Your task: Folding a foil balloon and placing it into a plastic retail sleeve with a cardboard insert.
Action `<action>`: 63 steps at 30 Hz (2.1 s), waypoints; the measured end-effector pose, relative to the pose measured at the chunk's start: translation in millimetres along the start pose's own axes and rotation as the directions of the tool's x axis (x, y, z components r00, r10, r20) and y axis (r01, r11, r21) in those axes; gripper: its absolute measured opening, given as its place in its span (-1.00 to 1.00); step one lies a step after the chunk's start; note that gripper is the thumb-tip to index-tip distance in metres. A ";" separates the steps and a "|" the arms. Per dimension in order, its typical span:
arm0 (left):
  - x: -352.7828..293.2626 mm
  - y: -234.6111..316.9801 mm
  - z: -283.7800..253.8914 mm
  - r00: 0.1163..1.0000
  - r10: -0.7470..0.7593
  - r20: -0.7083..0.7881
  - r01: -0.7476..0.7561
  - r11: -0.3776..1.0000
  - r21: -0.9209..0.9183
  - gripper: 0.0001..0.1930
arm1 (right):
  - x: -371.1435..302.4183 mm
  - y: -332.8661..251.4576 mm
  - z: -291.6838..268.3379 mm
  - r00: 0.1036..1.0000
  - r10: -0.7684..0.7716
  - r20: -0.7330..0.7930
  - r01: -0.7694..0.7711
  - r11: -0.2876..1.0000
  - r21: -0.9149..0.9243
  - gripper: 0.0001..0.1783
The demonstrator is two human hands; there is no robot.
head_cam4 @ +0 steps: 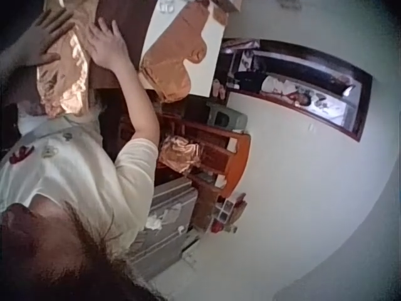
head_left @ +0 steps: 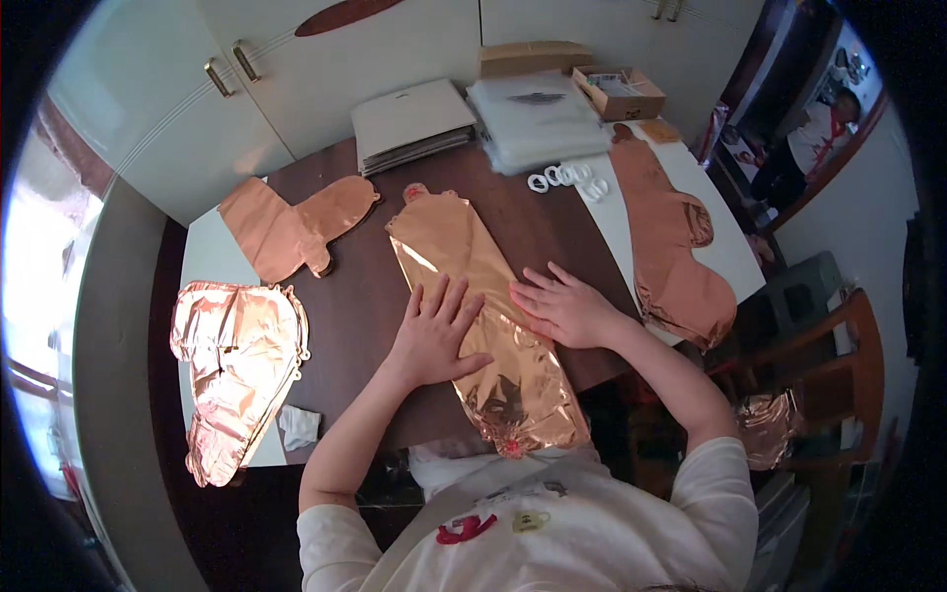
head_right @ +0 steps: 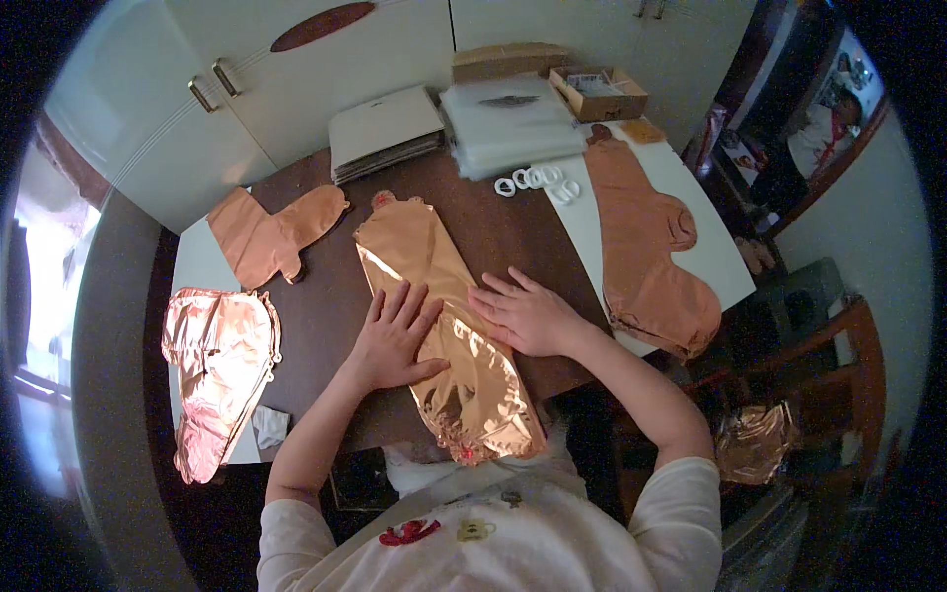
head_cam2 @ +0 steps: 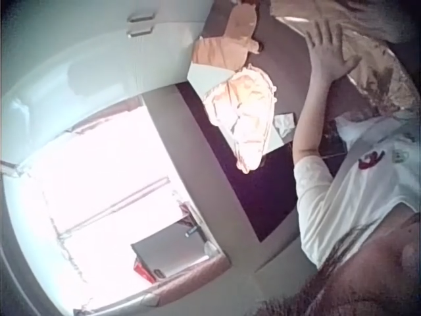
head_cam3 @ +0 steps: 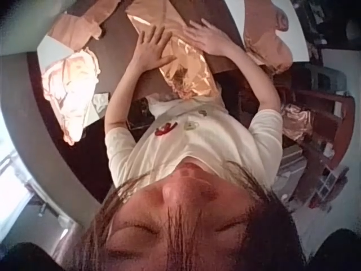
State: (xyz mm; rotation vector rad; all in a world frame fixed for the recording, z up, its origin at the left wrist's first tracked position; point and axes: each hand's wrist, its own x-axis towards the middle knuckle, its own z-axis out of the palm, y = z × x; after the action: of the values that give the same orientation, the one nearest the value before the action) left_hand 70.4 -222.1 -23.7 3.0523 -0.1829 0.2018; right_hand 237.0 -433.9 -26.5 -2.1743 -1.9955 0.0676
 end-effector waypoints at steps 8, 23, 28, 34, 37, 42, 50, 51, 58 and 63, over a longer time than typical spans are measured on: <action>-0.8 0.3 0.3 1.000 0.002 0.020 -0.003 1.000 0.018 -0.12 | -28.9 -12.5 2.7 0.999 -0.029 -0.017 0.028 1.000 -0.012 -0.48; 52.7 32.2 1.7 0.970 0.153 -0.191 -0.156 0.988 0.003 -0.38 | -27.6 -11.9 2.9 0.999 -0.024 -0.048 0.025 0.999 0.030 -0.59; 73.5 19.3 -10.7 0.982 0.049 -0.181 -0.037 0.997 0.067 -0.44 | -26.7 -14.8 -2.4 0.999 -0.016 -0.028 0.016 1.000 0.002 -0.55; 99.5 -9.6 -2.9 0.977 -0.053 -0.207 0.072 0.994 0.086 -0.48 | -28.1 -14.1 1.7 0.996 -0.045 -0.074 0.045 0.999 -0.001 -0.54; 113.3 -24.4 3.7 0.981 -0.112 -0.159 0.132 0.984 0.120 -0.47 | -28.2 -13.5 3.7 0.997 -0.039 -0.069 0.041 0.999 0.018 -0.54; 127.1 -50.6 3.1 0.969 -0.124 -0.214 0.164 0.970 0.178 -0.47 | -25.8 -14.2 -2.9 0.998 -0.033 -0.048 0.034 0.999 0.025 -0.56; 163.4 -125.6 -22.9 0.926 -0.305 -0.223 0.354 0.907 0.227 -0.62 | -29.3 -12.7 0.7 0.999 -0.019 -0.039 0.020 1.000 0.015 -0.56; 163.6 -142.1 -24.3 0.908 -0.290 -0.302 0.377 0.879 0.292 -0.61 | -30.0 -13.5 0.0 0.998 -0.034 -0.047 0.034 0.999 0.002 -0.53; 154.0 -226.3 -27.4 0.951 -0.283 -0.123 0.307 0.902 0.303 -0.64 | -27.6 -15.2 -0.6 0.995 -0.059 -0.085 0.062 0.998 0.026 -0.52; 164.0 -223.4 -47.3 0.971 -0.240 -0.015 0.235 0.935 0.264 -0.83 | -29.0 -13.9 -5.6 0.997 -0.031 -0.072 0.033 0.999 0.031 -0.58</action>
State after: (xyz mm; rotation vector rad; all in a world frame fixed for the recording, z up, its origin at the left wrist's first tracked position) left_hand 253.5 -15.6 29.9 3.3023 0.2321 0.1969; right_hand 221.6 -462.1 -21.4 -2.0944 -1.9756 0.0178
